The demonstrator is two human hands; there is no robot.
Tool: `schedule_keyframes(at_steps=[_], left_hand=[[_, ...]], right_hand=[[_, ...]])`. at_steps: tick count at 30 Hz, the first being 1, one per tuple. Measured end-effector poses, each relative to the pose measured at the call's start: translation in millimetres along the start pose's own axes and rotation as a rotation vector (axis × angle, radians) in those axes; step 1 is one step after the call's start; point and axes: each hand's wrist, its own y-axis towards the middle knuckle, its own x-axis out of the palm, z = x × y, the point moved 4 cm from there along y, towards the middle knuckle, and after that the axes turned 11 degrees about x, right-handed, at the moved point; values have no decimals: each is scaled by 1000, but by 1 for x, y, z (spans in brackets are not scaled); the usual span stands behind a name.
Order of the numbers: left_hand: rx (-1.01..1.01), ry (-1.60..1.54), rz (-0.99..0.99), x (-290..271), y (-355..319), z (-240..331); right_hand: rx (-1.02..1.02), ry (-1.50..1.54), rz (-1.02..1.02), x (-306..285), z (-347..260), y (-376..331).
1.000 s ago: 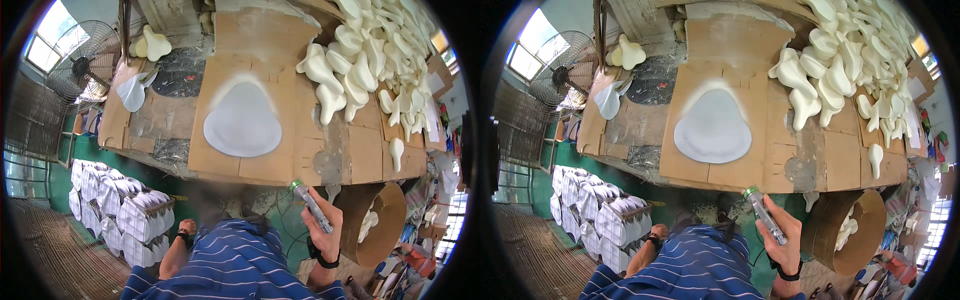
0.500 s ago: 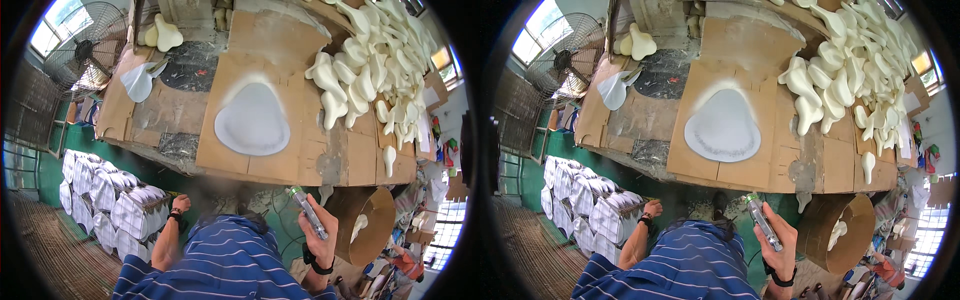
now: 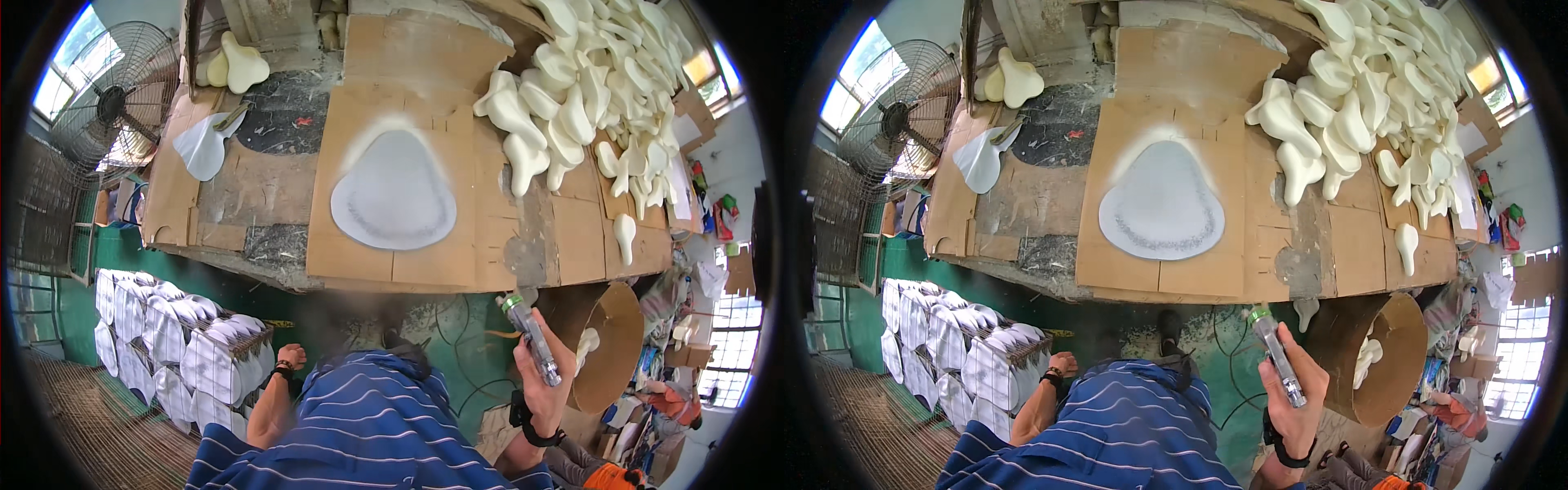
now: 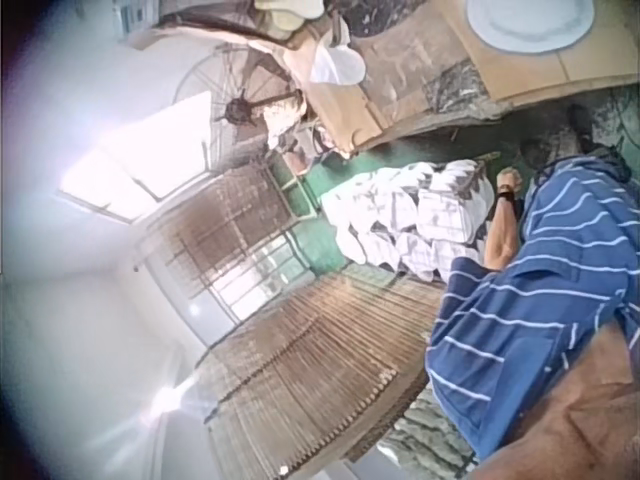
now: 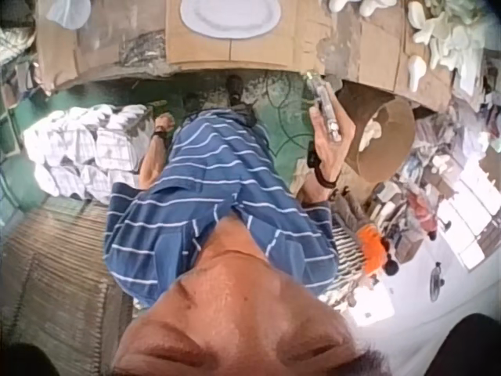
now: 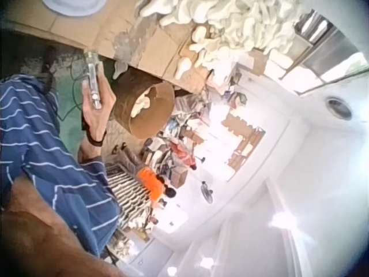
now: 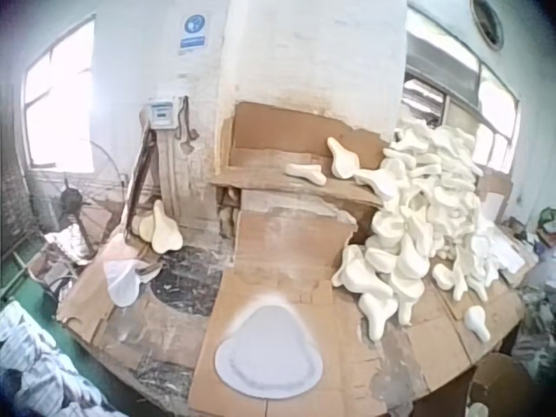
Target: The person spray paints white shoe insoles with a handheld spray gun, applying a light coating to each piece. After painting, the person places the insoles onto a drying rack. The task is performed repeatedly in a workshop setting.
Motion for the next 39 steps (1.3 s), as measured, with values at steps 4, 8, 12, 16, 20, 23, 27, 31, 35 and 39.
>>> schedule_keyframes(at_steps=[4,8,12,16,20,23,27,31,35,39], left_hand=[[35,33,-10,-1,6,9],[103,-69,-43,1,17,19],[175,-60,-33,16,14,49],[126,-226,-160,21,43,33],[106,-239,-259,11,67,5],[141,-103,-179,22,41,18],[140,-158,-198,12,43,4],[128,-127,-121,16,25,15],[148,-90,-108,18,21,23],[121,-62,-142,20,36,14]], right_hand=[[-165,-195,-225,3,-2,-9],[-76,-75,-98,8,1,-3],[-91,-88,-138,7,-2,-8],[-100,-168,-274,9,-3,-12],[-194,-93,-218,16,-7,-5],[-246,-161,-331,22,-10,-8],[-257,-80,-141,25,-17,4],[-258,-102,-74,19,-12,4],[-178,-86,-67,12,-2,1],[-161,-174,-221,3,-4,-10]])
